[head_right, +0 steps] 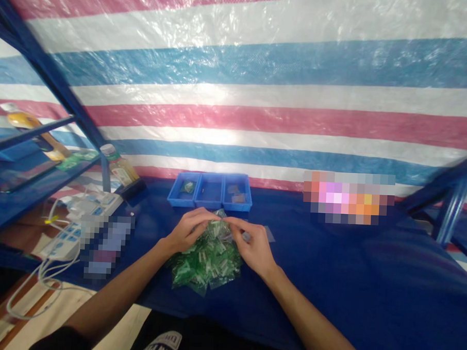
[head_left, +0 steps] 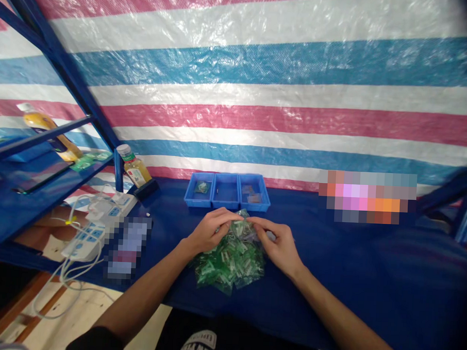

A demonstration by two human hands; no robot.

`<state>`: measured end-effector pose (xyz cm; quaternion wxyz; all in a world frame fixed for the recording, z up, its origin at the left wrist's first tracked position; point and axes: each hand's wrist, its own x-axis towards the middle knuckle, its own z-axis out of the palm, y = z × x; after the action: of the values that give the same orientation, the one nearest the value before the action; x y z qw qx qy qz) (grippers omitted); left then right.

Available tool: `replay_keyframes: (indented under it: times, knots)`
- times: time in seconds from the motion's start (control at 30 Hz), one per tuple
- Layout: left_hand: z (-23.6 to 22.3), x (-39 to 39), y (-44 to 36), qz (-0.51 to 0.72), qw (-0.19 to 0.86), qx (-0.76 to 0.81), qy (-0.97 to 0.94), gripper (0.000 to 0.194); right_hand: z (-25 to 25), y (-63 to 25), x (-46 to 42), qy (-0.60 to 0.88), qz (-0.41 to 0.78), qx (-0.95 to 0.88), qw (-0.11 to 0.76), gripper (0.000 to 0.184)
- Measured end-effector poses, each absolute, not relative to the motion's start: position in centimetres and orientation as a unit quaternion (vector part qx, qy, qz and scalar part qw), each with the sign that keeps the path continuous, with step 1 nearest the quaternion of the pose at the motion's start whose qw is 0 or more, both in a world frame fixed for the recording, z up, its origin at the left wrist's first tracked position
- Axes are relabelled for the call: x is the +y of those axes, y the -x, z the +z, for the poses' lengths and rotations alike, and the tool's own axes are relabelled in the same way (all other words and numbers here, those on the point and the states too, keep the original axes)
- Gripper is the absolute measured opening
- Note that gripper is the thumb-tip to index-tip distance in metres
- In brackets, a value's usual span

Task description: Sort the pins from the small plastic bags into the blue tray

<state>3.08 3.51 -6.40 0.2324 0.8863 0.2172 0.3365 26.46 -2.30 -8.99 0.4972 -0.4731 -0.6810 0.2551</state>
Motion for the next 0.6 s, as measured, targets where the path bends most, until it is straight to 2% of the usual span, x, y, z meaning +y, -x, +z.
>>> replay_keyframes:
  times: [0.23, 0.33, 0.5, 0.6]
  knots:
    - [-6.92, 4.15, -3.32, 0.373, 0.168, 0.208, -0.889, 0.040, -9.40, -26.32, -1.99, 0.466, 0.225, -0.699, 0.494, 0.030]
    - [-7.16, 4.35, -3.10, 0.370, 0.155, 0.207, -0.893, 0.038, -9.64, -26.40, -2.04, 0.471, 0.218, -0.698, 0.493, 0.031]
    - [-6.86, 4.23, -2.95, 0.366, 0.150, 0.215, -0.893, 0.026, -9.57, -26.44, -2.25, 0.462, 0.208, -0.707, 0.494, 0.018]
    - [-6.61, 3.99, -3.15, 0.372, 0.151, 0.216, -0.890, 0.019, -9.07, -26.34, -2.33, 0.457, 0.198, -0.717, 0.487, 0.016]
